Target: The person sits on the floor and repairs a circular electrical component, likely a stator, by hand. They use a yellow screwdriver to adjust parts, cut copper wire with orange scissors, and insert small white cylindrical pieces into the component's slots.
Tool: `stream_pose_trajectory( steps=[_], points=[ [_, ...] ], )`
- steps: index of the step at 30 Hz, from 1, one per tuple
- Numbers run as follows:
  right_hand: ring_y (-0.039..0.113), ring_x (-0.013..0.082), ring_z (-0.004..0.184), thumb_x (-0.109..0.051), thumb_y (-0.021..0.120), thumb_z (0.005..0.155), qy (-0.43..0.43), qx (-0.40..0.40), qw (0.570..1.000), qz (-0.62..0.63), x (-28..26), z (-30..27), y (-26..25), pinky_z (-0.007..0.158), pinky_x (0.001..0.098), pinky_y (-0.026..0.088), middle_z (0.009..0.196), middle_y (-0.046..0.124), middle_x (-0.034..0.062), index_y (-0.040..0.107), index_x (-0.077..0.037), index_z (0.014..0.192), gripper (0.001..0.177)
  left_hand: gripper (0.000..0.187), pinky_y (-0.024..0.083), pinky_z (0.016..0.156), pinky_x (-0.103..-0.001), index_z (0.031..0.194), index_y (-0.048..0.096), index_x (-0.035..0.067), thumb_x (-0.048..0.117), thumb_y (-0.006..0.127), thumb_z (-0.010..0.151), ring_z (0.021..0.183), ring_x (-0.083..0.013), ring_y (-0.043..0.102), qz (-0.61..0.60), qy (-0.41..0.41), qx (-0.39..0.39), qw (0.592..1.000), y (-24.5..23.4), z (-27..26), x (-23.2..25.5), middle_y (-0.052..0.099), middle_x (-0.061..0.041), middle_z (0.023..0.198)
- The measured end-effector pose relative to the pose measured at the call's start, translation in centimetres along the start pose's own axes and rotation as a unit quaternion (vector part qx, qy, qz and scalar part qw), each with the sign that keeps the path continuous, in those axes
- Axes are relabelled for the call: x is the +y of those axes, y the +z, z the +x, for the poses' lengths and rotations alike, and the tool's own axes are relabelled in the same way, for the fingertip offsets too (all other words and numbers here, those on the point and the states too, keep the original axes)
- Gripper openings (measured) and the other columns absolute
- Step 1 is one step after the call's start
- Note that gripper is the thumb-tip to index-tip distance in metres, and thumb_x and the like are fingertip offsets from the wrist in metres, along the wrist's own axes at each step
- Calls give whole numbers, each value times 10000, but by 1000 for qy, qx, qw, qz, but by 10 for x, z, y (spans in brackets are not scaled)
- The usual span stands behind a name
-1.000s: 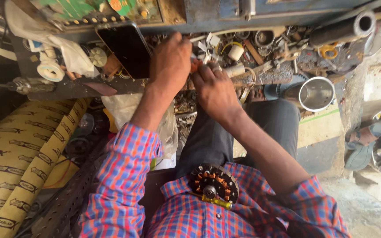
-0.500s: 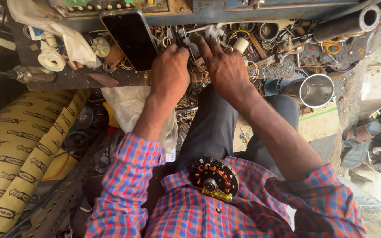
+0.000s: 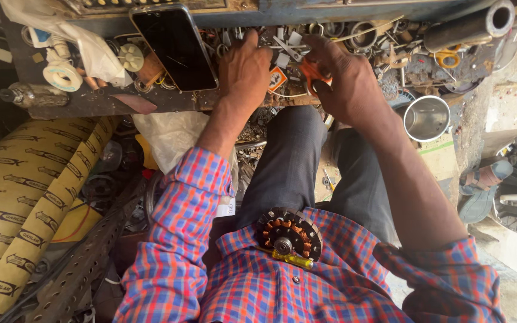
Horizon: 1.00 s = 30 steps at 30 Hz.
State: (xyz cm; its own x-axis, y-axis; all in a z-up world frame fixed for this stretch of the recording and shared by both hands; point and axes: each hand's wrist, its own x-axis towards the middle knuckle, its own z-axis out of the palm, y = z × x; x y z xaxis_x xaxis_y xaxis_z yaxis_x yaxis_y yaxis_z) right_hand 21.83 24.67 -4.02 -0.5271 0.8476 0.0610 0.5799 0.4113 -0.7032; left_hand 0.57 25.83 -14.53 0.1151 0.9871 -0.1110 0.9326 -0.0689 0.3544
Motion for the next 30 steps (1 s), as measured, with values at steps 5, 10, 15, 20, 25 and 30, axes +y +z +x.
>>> stream_pose_trajectory(
  steps=[5, 10, 15, 20, 25, 30],
  points=[
    [738, 323, 1129, 93, 691, 870, 2, -11, 999, 45, 1, -2, -8, 896, 384, 614, 1280, 724, 177, 496, -28, 1465, 638, 98, 553, 576, -379, 845, 687, -14, -16, 659, 939, 684, -213, 655, -65, 55, 98, 992, -11, 0, -3, 638, -138, 902],
    [759, 275, 1099, 88, 695, 927, 35, 1, 996, 80, -1, -6, -18, 859, 345, 640, 1290, 723, 164, 497, -26, 1477, 596, 88, 585, 677, -379, 901, 693, 23, -54, 721, 869, 750, -237, 725, -170, 93, 175, 965, -23, -13, -3, 710, -92, 836],
    [733, 244, 1135, 105, 675, 906, 82, 10, 979, 186, 5, -20, -19, 873, 341, 645, 1290, 687, 164, 452, -6, 1500, 644, 204, 583, 674, -382, 945, 746, 43, 15, 818, 756, 733, -259, 740, -197, 75, 208, 955, -31, -23, 3, 755, -127, 879],
    [706, 268, 1108, 123, 618, 856, 154, 72, 899, 404, 9, -47, -8, 865, 359, 619, 1314, 606, 194, 448, -10, 1509, 688, 185, 545, 662, -435, 840, 710, 37, 91, 884, 804, 738, -283, 703, -191, 53, 204, 959, -34, -32, 2, 716, -116, 823],
    [672, 272, 1170, 61, 708, 871, 187, 137, 854, 466, 1, -104, 11, 955, 408, 594, 1341, 608, 193, 516, 63, 1439, 600, 69, 555, 695, -432, 940, 701, -7, -56, 712, 893, 832, -297, 676, -156, 77, 188, 967, -15, -36, -9, 671, -152, 927],
    [679, 271, 1161, 28, 729, 888, 213, 157, 823, 502, -22, -157, 34, 1010, 423, 602, 1308, 637, 154, 520, 55, 1439, 590, 83, 567, 598, -381, 855, 678, -43, -82, 630, 911, 759, -266, 645, -60, 118, 88, 987, 6, -5, -21, 631, -184, 885]
  ],
)
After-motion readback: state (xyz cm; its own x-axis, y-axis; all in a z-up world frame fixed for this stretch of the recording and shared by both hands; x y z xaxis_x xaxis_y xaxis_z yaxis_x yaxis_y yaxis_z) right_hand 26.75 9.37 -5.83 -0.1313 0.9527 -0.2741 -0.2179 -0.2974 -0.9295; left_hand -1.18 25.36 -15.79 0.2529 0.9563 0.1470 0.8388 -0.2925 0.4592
